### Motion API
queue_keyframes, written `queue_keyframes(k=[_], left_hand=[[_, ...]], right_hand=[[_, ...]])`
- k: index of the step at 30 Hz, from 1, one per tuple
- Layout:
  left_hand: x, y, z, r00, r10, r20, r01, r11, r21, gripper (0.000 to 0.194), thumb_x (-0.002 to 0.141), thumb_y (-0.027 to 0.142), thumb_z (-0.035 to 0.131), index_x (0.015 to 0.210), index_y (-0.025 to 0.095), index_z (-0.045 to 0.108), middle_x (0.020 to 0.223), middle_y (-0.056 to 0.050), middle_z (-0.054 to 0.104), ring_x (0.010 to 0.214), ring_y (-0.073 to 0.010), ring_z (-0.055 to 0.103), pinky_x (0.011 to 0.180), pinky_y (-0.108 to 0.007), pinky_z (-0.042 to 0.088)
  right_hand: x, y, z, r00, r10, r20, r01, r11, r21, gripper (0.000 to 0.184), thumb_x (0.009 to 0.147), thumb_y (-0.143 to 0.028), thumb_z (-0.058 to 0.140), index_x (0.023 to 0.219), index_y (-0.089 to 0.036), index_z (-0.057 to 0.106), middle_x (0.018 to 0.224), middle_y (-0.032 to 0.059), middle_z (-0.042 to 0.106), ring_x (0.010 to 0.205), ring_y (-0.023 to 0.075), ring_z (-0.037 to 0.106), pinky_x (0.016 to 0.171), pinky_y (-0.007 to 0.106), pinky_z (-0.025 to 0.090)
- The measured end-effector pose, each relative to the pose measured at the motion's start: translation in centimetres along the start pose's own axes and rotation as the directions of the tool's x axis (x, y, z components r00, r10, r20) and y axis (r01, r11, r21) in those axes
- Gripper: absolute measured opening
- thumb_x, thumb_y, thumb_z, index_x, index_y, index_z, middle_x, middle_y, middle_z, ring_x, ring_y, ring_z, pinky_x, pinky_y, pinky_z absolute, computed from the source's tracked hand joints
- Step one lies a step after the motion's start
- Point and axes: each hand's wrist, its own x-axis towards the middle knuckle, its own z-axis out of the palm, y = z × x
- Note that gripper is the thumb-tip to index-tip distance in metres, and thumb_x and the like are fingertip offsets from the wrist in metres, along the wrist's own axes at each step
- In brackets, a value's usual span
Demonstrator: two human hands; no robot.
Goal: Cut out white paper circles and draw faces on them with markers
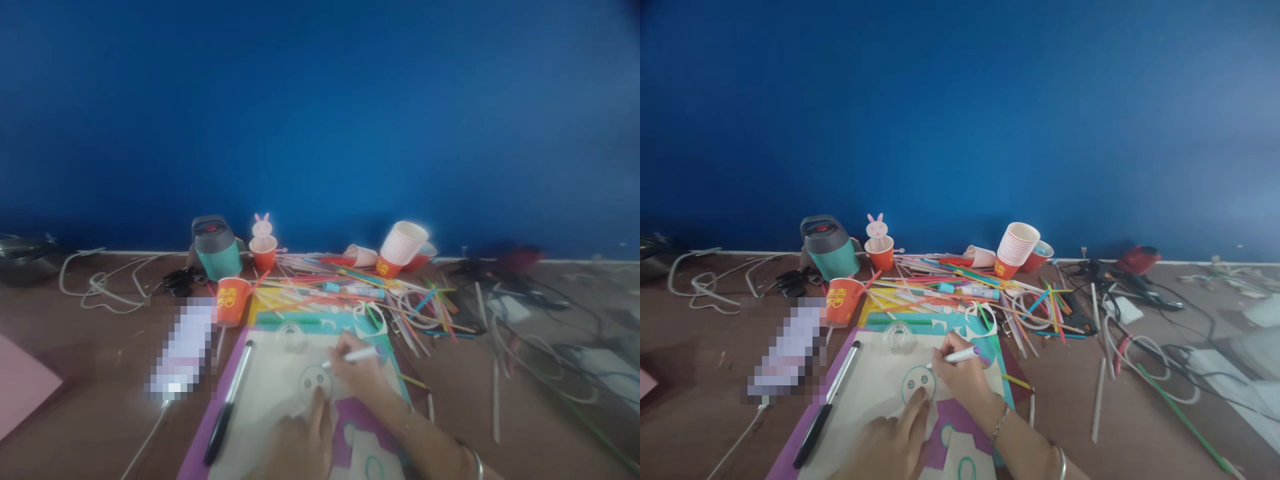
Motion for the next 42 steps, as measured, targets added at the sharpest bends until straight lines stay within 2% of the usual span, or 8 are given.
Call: queue_keyframes(k=[4, 11, 18, 22, 27, 35, 42], left_hand=[[0.01, 0.04, -0.17, 1.000, 0.005, -0.010, -0.005, 1.000, 0.010, 0.038, 0.090, 0.028, 0.046, 0.124, 0.016, 0.058, 0.124, -0.017, 0.060, 0.050, -0.0138, 0.063, 0.047, -0.027, 0.053], [0.22, -0.04, -0.20, 0.999, 0.032, 0.035, -0.033, 0.999, 0.024, 0.040, 0.089, 0.026, 0.047, 0.126, 0.015, 0.055, 0.125, -0.017, 0.059, 0.049, -0.0140, 0.063, 0.042, -0.027, 0.052], [0.28, -0.32, 0.21, 0.997, 0.074, 0.030, -0.075, 0.997, 0.021, 0.041, 0.090, 0.026, 0.045, 0.127, 0.012, 0.053, 0.125, -0.019, 0.059, 0.047, -0.0150, 0.063, 0.039, -0.027, 0.050], [0.27, -0.42, 0.21, 0.998, 0.059, 0.014, -0.059, 0.998, 0.009, 0.040, 0.090, 0.027, 0.043, 0.126, 0.014, 0.055, 0.125, -0.018, 0.060, 0.046, -0.0143, 0.063, 0.040, -0.027, 0.050], [0.35, -0.36, 0.15, 0.999, 0.051, 0.020, -0.050, 0.999, -0.008, 0.042, 0.090, 0.029, 0.044, 0.128, 0.013, 0.053, 0.127, -0.018, 0.058, 0.046, -0.0141, 0.063, 0.039, -0.028, 0.050], [0.46, -0.28, -0.29, 1.000, 0.008, 0.009, -0.008, 1.000, 0.016, 0.039, 0.089, 0.030, 0.048, 0.125, 0.018, 0.057, 0.125, -0.015, 0.060, 0.046, -0.0132, 0.062, 0.042, -0.027, 0.052], [0.46, -0.27, -0.06, 0.999, -0.026, -0.024, 0.026, 1.000, 0.013, 0.037, 0.086, 0.032, 0.053, 0.121, 0.020, 0.059, 0.121, -0.014, 0.062, 0.043, -0.0120, 0.061, 0.039, -0.026, 0.049]], right_hand=[[-0.04, -0.05, 0.00, 1.000, -0.019, 0.019, 0.020, 1.000, -0.021, 0.023, 0.074, -0.032, 0.051, 0.057, -0.022, 0.039, 0.049, -0.0060, 0.040, 0.049, 0.0108, 0.038, 0.047, 0.022, 0.032], [-0.09, 0.00, 0.00, 0.997, -0.064, 0.030, 0.067, 0.994, -0.086, 0.023, 0.073, -0.029, 0.053, 0.057, -0.022, 0.039, 0.051, -0.0052, 0.040, 0.051, 0.0122, 0.039, 0.049, 0.024, 0.033], [-0.19, -0.24, 0.04, 0.998, -0.035, 0.047, 0.037, 0.999, -0.032, 0.025, 0.077, -0.033, 0.051, 0.057, -0.022, 0.040, 0.048, -0.0049, 0.045, 0.048, 0.0130, 0.043, 0.050, 0.025, 0.036], [-0.15, -0.06, 0.27, 0.998, -0.056, 0.014, 0.056, 0.998, -0.025, 0.021, 0.073, -0.028, 0.055, 0.059, -0.022, 0.040, 0.052, -0.0046, 0.046, 0.051, 0.0131, 0.044, 0.050, 0.025, 0.036], [-0.16, 0.15, 0.37, 0.997, -0.065, 0.030, 0.065, 0.998, 0.012, 0.019, 0.071, -0.020, 0.054, 0.059, -0.022, 0.039, 0.054, -0.0051, 0.043, 0.052, 0.0124, 0.042, 0.049, 0.023, 0.035], [-0.22, -0.23, 0.10, 0.998, -0.055, 0.030, 0.056, 0.998, -0.014, 0.025, 0.078, -0.035, 0.054, 0.060, -0.021, 0.043, 0.055, -0.0044, 0.046, 0.054, 0.0124, 0.044, 0.052, 0.024, 0.036], [-0.14, 0.62, 0.44, 0.997, -0.083, -0.001, 0.083, 0.996, -0.017, 0.025, 0.076, -0.031, 0.055, 0.058, -0.022, 0.041, 0.053, -0.0049, 0.043, 0.052, 0.0122, 0.042, 0.049, 0.023, 0.036]])
